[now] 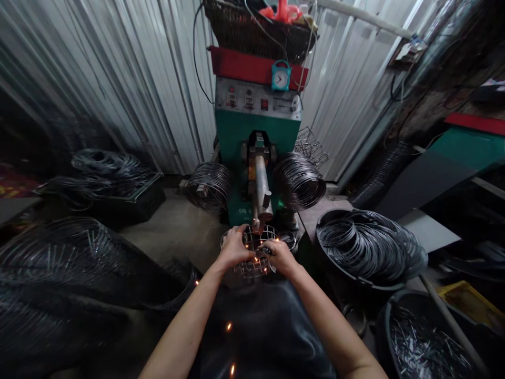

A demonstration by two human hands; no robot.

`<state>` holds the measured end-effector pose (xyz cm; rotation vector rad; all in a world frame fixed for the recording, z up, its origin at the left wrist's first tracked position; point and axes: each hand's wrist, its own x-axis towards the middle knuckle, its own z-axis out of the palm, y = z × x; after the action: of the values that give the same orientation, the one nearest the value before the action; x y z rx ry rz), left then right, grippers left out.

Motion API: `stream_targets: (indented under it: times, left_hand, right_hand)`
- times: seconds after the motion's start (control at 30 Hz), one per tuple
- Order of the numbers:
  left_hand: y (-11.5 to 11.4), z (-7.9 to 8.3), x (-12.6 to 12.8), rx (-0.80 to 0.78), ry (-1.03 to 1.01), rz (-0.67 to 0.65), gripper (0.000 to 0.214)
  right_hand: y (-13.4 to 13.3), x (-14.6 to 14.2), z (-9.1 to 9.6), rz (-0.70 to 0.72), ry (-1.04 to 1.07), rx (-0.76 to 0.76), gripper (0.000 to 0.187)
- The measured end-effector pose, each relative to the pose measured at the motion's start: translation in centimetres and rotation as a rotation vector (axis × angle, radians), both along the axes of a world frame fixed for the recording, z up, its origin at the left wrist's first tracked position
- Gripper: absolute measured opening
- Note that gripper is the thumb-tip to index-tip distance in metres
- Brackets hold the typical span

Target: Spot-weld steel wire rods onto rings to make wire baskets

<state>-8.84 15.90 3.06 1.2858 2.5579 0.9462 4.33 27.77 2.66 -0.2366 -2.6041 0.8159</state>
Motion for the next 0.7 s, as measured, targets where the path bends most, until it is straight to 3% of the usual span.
stream_targets:
  times: [0.17,0.27,0.33,0.4,0.53,0.6,0.7]
  left_hand:
    - [1.2,0.0,-1.0,-0.034,-0.037,0.036,0.082]
    - [1.4,-0.2,-1.3,-0.006,-0.058,0.022,0.082]
    - [1.4,-0.3,-1.3,0.005,-0.045,0.031,0.085]
    - [1.5,-0.3,-1.2,0.009,-0.022,0.046,0.087]
    - [2.0,0.0,-1.7,-0.009,-0.018,0.051,0.088]
    - [2.3,0.1,-2.1,-0.024,-0.042,0.053,0.088]
    - [2.6,0.2,-2.6,-0.039,-0.065,0.061,0.089]
  right_hand:
    - [0.5,-0.9,0.4,-0.065,-0.017,-0.020,0.014]
    - [0.1,0.1,0.4,-0.164,0.107,-0.153,0.027]
    - [-0.3,1.6,-0.1,-0.306,0.191,-0.363,0.034]
    - [-0.6,3.3,-0.9,-0.449,0.196,-0.673,0.031]
    - [-0.7,6.0,-3.2,-0.541,0.117,-1.270,0.029]
    - [-0.8,6.6,-4.1,-0.570,0.138,-1.415,0.029]
    - [-1.0,7.0,-5.0,-0.616,0.194,-1.502,0.025]
